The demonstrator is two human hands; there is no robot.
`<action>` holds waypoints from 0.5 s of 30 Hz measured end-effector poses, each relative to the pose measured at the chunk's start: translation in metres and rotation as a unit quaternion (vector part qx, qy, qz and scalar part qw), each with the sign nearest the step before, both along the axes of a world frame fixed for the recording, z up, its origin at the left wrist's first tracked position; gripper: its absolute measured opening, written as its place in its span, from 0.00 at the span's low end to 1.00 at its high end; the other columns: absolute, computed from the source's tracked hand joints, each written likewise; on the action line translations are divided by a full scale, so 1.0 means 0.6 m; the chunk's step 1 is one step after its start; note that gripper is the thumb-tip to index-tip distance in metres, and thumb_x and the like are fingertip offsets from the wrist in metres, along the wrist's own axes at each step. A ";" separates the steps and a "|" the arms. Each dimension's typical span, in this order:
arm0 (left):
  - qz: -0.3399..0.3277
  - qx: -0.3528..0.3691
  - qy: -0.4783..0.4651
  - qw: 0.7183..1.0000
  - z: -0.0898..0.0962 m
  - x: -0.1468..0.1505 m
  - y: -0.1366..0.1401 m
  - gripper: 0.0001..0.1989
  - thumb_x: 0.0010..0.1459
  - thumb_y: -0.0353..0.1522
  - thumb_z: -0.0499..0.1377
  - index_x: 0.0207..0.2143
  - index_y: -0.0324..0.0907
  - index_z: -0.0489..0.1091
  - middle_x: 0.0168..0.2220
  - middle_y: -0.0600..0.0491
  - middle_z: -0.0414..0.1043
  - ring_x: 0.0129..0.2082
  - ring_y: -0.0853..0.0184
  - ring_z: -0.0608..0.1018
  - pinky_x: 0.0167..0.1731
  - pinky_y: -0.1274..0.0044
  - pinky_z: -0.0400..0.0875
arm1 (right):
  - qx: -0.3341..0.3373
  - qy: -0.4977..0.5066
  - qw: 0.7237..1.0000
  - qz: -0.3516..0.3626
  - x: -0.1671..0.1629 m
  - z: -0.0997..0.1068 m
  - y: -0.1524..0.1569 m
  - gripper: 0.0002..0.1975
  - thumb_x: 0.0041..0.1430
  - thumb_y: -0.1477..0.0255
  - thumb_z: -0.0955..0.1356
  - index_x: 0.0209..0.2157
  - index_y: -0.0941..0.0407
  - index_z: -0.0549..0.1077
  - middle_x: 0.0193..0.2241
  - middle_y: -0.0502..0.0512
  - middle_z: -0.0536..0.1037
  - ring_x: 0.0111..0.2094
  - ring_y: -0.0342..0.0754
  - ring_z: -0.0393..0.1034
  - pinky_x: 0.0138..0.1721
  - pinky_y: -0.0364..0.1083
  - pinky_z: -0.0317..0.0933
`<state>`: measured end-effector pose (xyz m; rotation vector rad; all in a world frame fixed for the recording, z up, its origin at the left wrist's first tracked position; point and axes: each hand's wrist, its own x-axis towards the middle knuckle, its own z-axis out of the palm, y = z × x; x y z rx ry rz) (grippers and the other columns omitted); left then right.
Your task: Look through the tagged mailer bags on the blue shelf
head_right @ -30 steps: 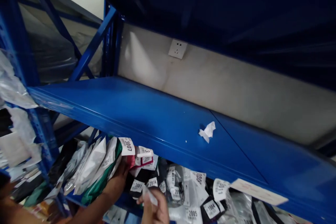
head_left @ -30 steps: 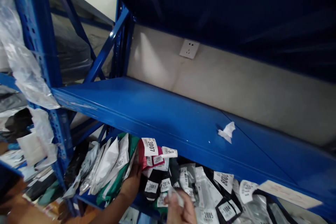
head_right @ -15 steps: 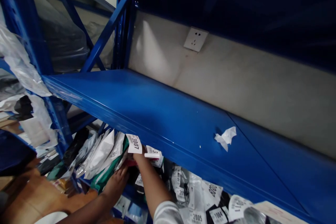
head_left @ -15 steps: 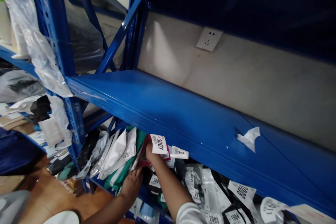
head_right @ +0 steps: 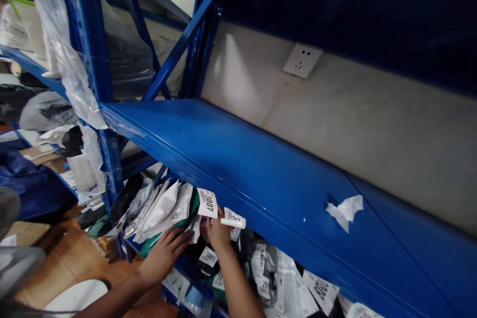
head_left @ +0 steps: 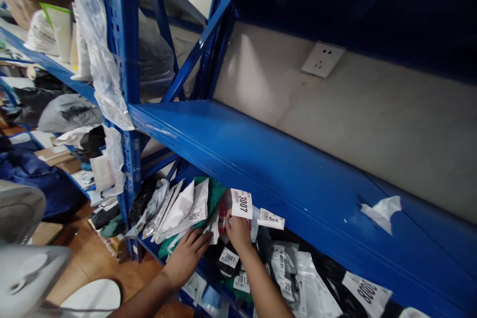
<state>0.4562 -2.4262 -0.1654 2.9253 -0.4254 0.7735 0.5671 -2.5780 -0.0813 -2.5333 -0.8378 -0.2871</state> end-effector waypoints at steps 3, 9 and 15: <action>0.032 -0.013 0.036 0.999 0.021 0.014 -0.001 0.13 0.61 0.35 0.52 0.45 0.46 0.71 0.48 0.54 0.72 0.49 0.64 0.68 0.53 0.69 0.57 | -0.006 0.023 0.995 0.100 -0.039 -0.003 0.000 0.08 0.52 0.82 0.62 0.27 0.56 0.69 0.31 0.52 0.74 0.39 0.47 0.68 0.41 0.44 0.61; 0.057 -0.039 0.050 0.996 0.027 0.031 0.021 0.15 0.56 0.43 0.57 0.39 0.44 0.74 0.43 0.53 0.73 0.44 0.64 0.69 0.51 0.69 0.59 | -0.016 0.038 0.995 0.093 -0.067 -0.013 -0.010 0.07 0.52 0.81 0.64 0.32 0.56 0.70 0.33 0.54 0.72 0.41 0.50 0.64 0.42 0.49 0.62; -0.039 0.005 0.010 0.999 0.011 0.048 0.031 0.11 0.60 0.37 0.53 0.41 0.48 0.73 0.48 0.57 0.72 0.50 0.66 0.65 0.57 0.69 0.52 | -0.111 0.006 0.990 0.092 -0.081 -0.019 0.012 0.05 0.51 0.75 0.70 0.33 0.56 0.75 0.35 0.56 0.75 0.45 0.55 0.64 0.47 0.54 0.60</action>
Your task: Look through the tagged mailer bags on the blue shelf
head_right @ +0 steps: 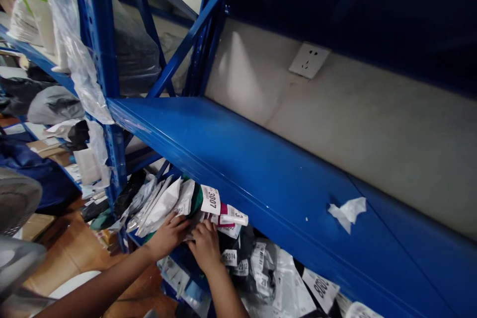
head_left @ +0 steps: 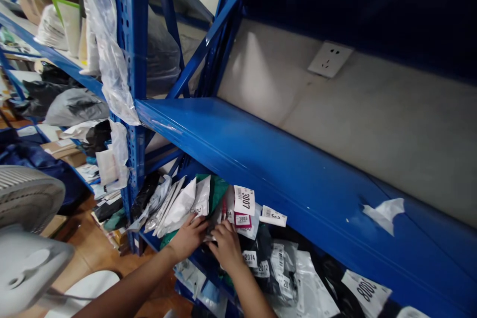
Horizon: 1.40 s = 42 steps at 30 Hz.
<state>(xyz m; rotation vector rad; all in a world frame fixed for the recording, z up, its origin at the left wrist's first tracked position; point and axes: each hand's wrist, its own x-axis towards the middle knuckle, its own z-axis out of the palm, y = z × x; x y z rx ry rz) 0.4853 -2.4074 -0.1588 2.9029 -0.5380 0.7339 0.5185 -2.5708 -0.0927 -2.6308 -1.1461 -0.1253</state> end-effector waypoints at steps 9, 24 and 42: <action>0.100 -0.033 0.018 0.994 -0.020 -0.017 -0.015 0.13 0.57 0.40 0.56 0.42 0.49 0.75 0.51 0.52 0.71 0.50 0.61 0.67 0.55 0.66 0.56 | -0.033 0.012 0.998 -0.042 0.006 -0.015 0.032 0.06 0.53 0.77 0.67 0.29 0.54 0.77 0.33 0.55 0.76 0.40 0.51 0.67 0.43 0.48 0.60; 0.119 0.008 -0.098 0.988 -0.084 -0.002 -0.041 0.19 0.52 0.24 0.50 0.39 0.47 0.77 0.50 0.55 0.74 0.52 0.63 0.70 0.54 0.69 0.59 | 0.325 0.107 0.883 -0.320 0.014 -0.098 0.039 0.11 0.56 0.70 0.62 0.29 0.57 0.76 0.27 0.59 0.80 0.29 0.51 0.74 0.33 0.47 0.68; 0.048 -0.195 -0.138 0.970 0.041 -0.038 -0.075 0.16 0.59 0.37 0.48 0.42 0.53 0.74 0.41 0.57 0.77 0.46 0.62 0.70 0.58 0.65 0.45 | 0.447 -0.546 0.654 -0.273 -0.116 0.203 -0.131 0.12 0.40 0.79 0.76 0.28 0.50 0.76 0.23 0.52 0.75 0.28 0.50 0.69 0.26 0.52 0.65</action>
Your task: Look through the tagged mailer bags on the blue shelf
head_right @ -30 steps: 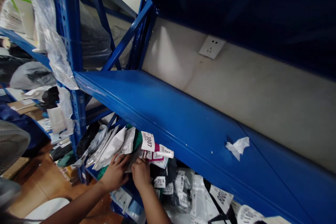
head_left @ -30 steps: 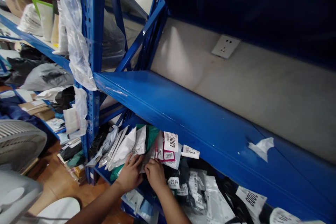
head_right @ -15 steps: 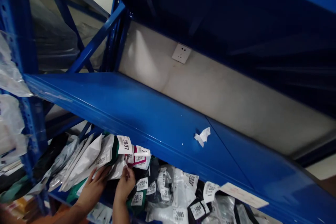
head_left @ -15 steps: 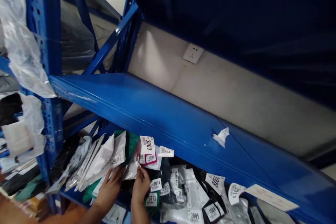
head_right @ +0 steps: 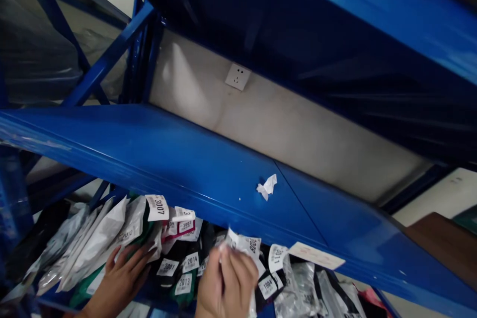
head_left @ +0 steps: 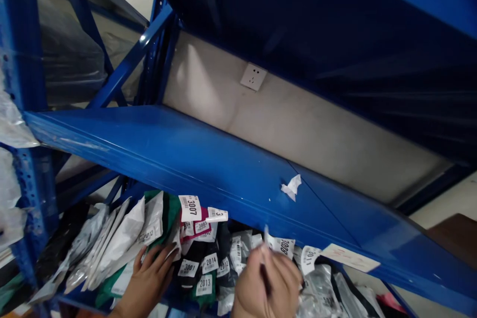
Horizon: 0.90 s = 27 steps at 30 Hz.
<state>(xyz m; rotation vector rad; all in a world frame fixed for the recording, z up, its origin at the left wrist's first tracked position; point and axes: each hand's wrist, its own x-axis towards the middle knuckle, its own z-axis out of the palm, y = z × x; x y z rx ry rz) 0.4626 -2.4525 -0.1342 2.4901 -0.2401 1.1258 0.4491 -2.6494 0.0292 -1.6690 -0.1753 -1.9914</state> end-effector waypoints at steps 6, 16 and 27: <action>-0.060 0.054 -0.009 0.997 0.017 0.007 -0.001 0.15 0.55 0.29 0.54 0.44 0.51 0.71 0.40 0.59 0.77 0.44 0.64 0.70 0.56 0.67 0.46 | -0.065 0.037 0.997 0.016 0.031 0.056 0.063 0.16 0.45 0.83 0.73 0.36 0.53 0.76 0.29 0.54 0.75 0.33 0.49 0.66 0.32 0.51 0.63; -0.078 -0.106 -0.224 0.966 0.219 -0.046 -0.030 0.09 0.57 0.32 0.57 0.41 0.46 0.73 0.38 0.54 0.77 0.37 0.67 0.69 0.44 0.72 0.57 | 0.103 0.211 0.926 0.295 -0.019 -0.022 0.121 0.06 0.55 0.68 0.68 0.27 0.55 0.70 0.28 0.51 0.69 0.28 0.43 0.64 0.29 0.43 0.60; -0.061 -0.084 -0.232 0.967 0.304 -0.025 -0.063 0.12 0.62 0.31 0.50 0.41 0.49 0.73 0.30 0.55 0.75 0.34 0.66 0.68 0.35 0.71 0.54 | 0.489 0.310 0.645 0.499 0.018 0.044 0.158 0.26 0.36 0.53 0.74 0.29 0.56 0.64 0.22 0.46 0.72 0.25 0.42 0.69 0.27 0.41 0.65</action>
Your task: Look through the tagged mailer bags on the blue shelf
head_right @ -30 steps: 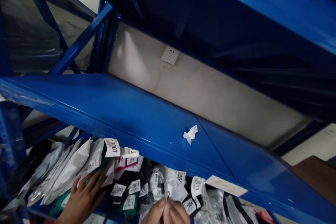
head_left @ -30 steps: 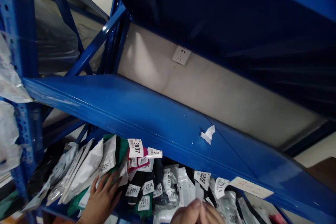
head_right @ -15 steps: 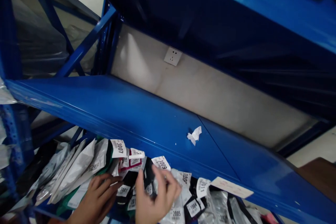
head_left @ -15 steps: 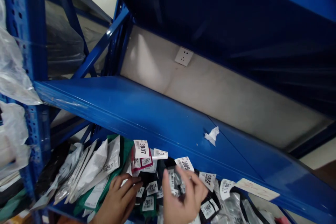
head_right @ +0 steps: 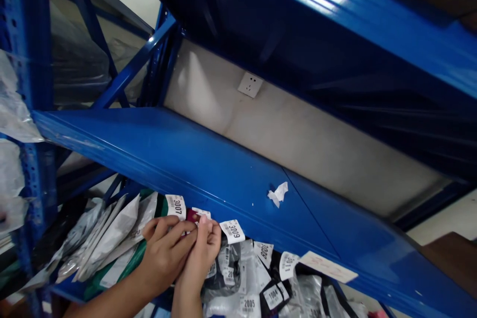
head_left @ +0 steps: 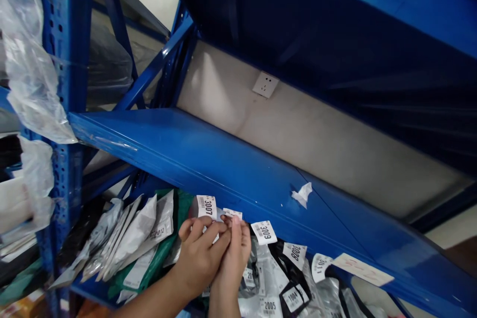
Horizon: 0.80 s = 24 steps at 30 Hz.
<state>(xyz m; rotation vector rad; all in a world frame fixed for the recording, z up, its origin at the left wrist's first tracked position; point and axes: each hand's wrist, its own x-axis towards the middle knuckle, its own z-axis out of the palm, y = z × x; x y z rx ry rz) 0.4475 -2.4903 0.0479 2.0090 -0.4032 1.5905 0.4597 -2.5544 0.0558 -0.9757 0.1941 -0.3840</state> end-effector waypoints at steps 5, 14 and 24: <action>-0.131 -0.037 0.027 0.990 -0.077 -0.020 0.009 0.08 0.57 0.25 0.54 0.37 0.43 0.70 0.29 0.53 0.68 0.31 0.70 0.69 0.34 0.79 0.64 | 0.006 -0.028 0.999 -0.024 0.004 -0.010 0.003 0.24 0.36 0.59 0.76 0.29 0.56 0.64 0.22 0.44 0.72 0.25 0.40 0.70 0.28 0.40 0.66; -0.034 -0.042 0.455 0.889 -0.405 0.003 -0.036 0.26 0.55 0.26 0.48 0.58 0.41 0.57 0.55 0.42 0.65 0.56 0.58 0.68 0.52 0.65 0.69 | 0.000 -0.105 0.993 -0.049 -0.010 -0.020 0.002 0.14 0.42 0.66 0.73 0.29 0.57 0.69 0.24 0.47 0.76 0.24 0.41 0.71 0.27 0.41 0.70; 0.122 0.000 0.468 0.875 -0.404 0.009 0.033 0.19 0.57 0.23 0.46 0.48 0.40 0.67 0.51 0.43 0.67 0.50 0.59 0.72 0.46 0.68 0.72 | -0.053 -0.139 0.988 -0.039 -0.017 0.004 0.002 0.15 0.40 0.68 0.76 0.26 0.58 0.69 0.20 0.46 0.75 0.22 0.40 0.71 0.27 0.38 0.68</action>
